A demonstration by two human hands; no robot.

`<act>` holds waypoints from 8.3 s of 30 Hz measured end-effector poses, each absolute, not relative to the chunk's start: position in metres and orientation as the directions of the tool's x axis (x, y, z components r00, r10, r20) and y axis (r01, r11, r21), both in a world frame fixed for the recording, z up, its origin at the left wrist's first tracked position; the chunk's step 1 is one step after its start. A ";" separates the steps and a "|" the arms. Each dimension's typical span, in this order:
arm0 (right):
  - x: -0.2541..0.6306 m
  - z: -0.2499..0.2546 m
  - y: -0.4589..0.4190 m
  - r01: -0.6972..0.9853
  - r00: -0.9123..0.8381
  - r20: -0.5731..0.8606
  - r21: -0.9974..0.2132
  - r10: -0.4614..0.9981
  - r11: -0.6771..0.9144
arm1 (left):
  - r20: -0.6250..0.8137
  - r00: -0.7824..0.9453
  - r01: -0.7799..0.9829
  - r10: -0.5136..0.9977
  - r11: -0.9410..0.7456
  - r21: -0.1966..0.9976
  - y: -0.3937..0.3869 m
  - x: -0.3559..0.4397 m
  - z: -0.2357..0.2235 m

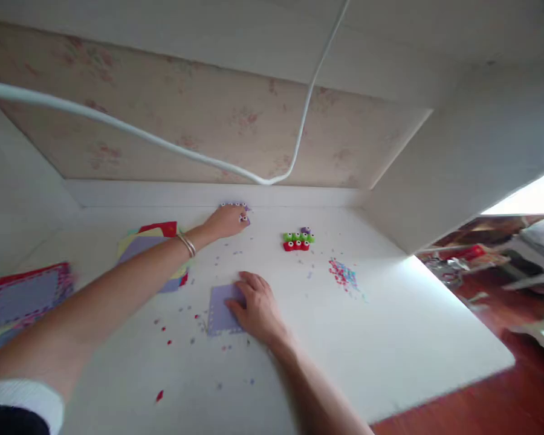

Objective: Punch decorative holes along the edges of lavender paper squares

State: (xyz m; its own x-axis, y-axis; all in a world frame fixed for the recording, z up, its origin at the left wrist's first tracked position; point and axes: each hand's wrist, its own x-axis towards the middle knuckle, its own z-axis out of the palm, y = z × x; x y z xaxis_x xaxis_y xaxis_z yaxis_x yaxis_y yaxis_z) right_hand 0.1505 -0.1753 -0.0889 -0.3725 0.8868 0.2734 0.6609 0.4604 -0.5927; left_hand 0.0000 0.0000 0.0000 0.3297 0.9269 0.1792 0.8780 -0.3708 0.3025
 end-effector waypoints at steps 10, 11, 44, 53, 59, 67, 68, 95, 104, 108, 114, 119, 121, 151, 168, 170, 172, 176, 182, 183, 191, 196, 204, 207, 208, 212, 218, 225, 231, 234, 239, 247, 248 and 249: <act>0.150 -0.078 -0.171 0.489 -0.282 0.239 -0.797 0.929 0.353 | 0.198 0.235 0.876 0.952 -0.296 0.382 -0.159 -0.080 -0.035; 0.150 -0.077 -0.171 0.473 -0.250 0.205 -0.827 0.946 0.304 | 0.208 0.235 0.881 0.949 -0.298 0.367 -0.172 -0.082 -0.040; 0.147 -0.078 -0.166 0.408 -0.218 -0.173 -0.910 0.960 -0.071 | 0.195 0.213 0.609 0.957 -0.286 0.740 -0.215 -0.099 -0.087; 0.145 -0.074 -0.168 0.446 -0.206 -0.135 -0.895 0.969 -0.029 | 0.298 0.254 0.633 0.920 -0.392 0.668 -0.216 -0.098 -0.085; 0.145 -0.076 -0.166 0.447 -0.191 -0.162 -0.892 0.968 -0.061 | 0.296 0.260 0.654 0.919 -0.393 0.647 -0.217 -0.097 -0.083; 0.146 -0.076 -0.167 0.426 -0.189 -0.170 -0.902 0.967 -0.075 | 0.309 0.317 0.631 0.897 -0.443 0.637 -0.216 -0.098 -0.085; 0.146 -0.075 -0.167 0.425 -0.194 -0.165 -0.903 0.967 -0.069 | 0.311 0.324 0.627 0.893 -0.450 0.636 -0.216 -0.098 -0.085; 0.143 -0.074 -0.172 0.517 -0.238 -0.089 -0.855 0.967 0.048 | 0.316 0.344 0.588 0.884 -0.466 0.662 -0.215 -0.095 -0.082; 0.143 -0.080 -0.179 0.542 -0.473 0.327 -0.624 0.818 0.563 | 0.276 0.359 0.580 0.892 -0.445 0.682 -0.214 -0.099 -0.077; 0.144 -0.085 -0.178 0.582 -0.556 0.290 -0.533 0.779 0.614 | 0.279 0.374 0.567 0.885 -0.456 0.686 -0.213 -0.098 -0.076; 0.144 -0.087 -0.176 0.604 -0.571 0.271 -0.500 0.775 0.620 | 0.298 0.365 0.554 0.882 -0.463 0.692 -0.213 -0.095 -0.075; 0.143 -0.088 -0.176 0.611 -0.573 0.271 -0.487 0.774 0.623 | 0.320 0.371 0.553 0.872 -0.484 0.678 -0.212 -0.096 -0.077; 0.143 -0.088 -0.176 0.612 -0.575 0.272 -0.483 0.771 0.627 | 0.320 0.376 0.551 0.869 -0.488 0.677 -0.213 -0.096 -0.078; 0.143 -0.084 -0.177 0.589 -0.569 0.297 -0.504 0.767 0.632 | 0.182 0.257 0.591 0.949 -0.303 0.747 -0.212 -0.090 -0.061; 0.143 -0.084 -0.178 0.592 -0.557 0.298 -0.512 0.775 0.622 | -0.226 0.289 0.731 0.930 -0.062 0.680 -0.179 -0.071 -0.058; 0.143 -0.084 -0.179 0.596 -0.552 0.299 -0.512 0.779 0.619 | -0.267 0.292 0.731 0.918 -0.035 0.681 -0.175 -0.069 -0.058; 0.143 -0.084 -0.179 0.598 -0.545 0.304 -0.512 0.781 0.617 | -0.302 0.300 0.722 0.905 -0.008 0.692 -0.174 -0.068 -0.056; 0.143 -0.084 -0.179 0.591 -0.552 0.305 -0.513 0.776 0.622 | -0.329 0.311 0.691 0.892 0.026 0.723 -0.180 -0.068 -0.046; 0.143 -0.083 -0.177 0.595 -0.560 0.296 -0.506 0.774 0.624 | -0.217 0.229 0.533 0.949 0.065 0.844 -0.201 -0.085 -0.048; 0.143 -0.083 -0.177 0.595 -0.563 0.292 -0.506 0.773 0.625 | -0.209 0.188 0.518 0.960 0.084 0.851 -0.204 -0.089 -0.052; 0.144 -0.083 -0.178 0.586 -0.568 0.304 -0.503 0.765 0.635 | 0.171 0.094 0.780 0.981 -0.180 0.599 -0.212 -0.109 -0.062; 0.144 -0.082 -0.179 0.597 -0.556 0.301 -0.505 0.775 0.624 | 0.153 0.148 0.937 0.977 -0.188 0.294 -0.217 -0.096 -0.053; 0.144 -0.083 -0.180 0.607 -0.537 0.303 -0.510 0.787 0.610 | 0.210 0.293 0.869 0.933 -0.351 0.348 -0.154 -0.065 -0.051; 0.143 -0.083 -0.178 0.606 -0.528 0.302 -0.521 0.794 0.601 | 0.213 0.345 0.822 0.914 -0.404 0.402 -0.110 -0.033 -0.052; 0.143 -0.083 -0.177 0.606 -0.525 0.301 -0.525 0.796 0.598 | 0.211 0.353 0.815 0.912 -0.410 0.409 -0.095 -0.021 -0.053; 0.142 -0.082 -0.175 0.610 -0.518 0.292 -0.532 0.804 0.587 | 0.192 0.397 0.785 0.897 -0.441 0.436 -0.037 0.026 -0.059; 0.141 -0.079 -0.174 0.639 -0.510 0.259 -0.525 0.821 0.562 | 0.154 0.479 0.720 0.864 -0.487 0.494 0.034 0.077 -0.063; 0.142 -0.077 -0.172 0.638 -0.492 0.230 -0.561 0.839 0.528 | 0.072 0.566 0.663 0.821 -0.505 0.552 0.072 0.126 -0.063; 0.143 -0.075 -0.172 0.627 -0.497 0.223 -0.576 0.839 0.524 | -0.002 0.639 0.643 0.769 -0.532 0.551 0.076 0.153 -0.059; 0.143 -0.075 -0.171 0.628 -0.498 0.227 -0.572 0.837 0.529 | -0.007 0.657 0.642 0.754 -0.555 0.529 0.074 0.158 -0.057; 0.143 -0.077 -0.172 0.625 -0.493 0.237 -0.572 0.837 0.531 | 0.047 0.637 0.675 0.769 -0.586 0.449 0.070 0.151 -0.051; 0.142 -0.077 -0.172 0.624 -0.485 0.234 -0.583 0.843 0.521 | 0.252 0.437 0.852 0.863 -0.487 0.192 0.064 0.047 -0.033; 0.142 -0.076 -0.173 0.624 -0.485 0.229 -0.585 0.844 0.518 | 0.259 0.412 0.873 0.873 -0.460 0.161 0.063 0.030 -0.032; 0.142 -0.076 -0.173 0.626 -0.484 0.224 -0.587 0.846 0.514 | 0.261 0.391 0.891 0.883 -0.434 0.133 0.061 0.015 -0.032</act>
State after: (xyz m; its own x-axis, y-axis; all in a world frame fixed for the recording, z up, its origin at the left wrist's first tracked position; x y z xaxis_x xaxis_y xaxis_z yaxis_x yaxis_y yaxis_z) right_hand 0.1420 -0.1730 -0.0757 -0.4839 0.8458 0.2244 0.6258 0.5138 -0.5868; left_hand 0.0150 0.0606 -0.0325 0.3910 0.8826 0.2610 0.8911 -0.4340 0.1327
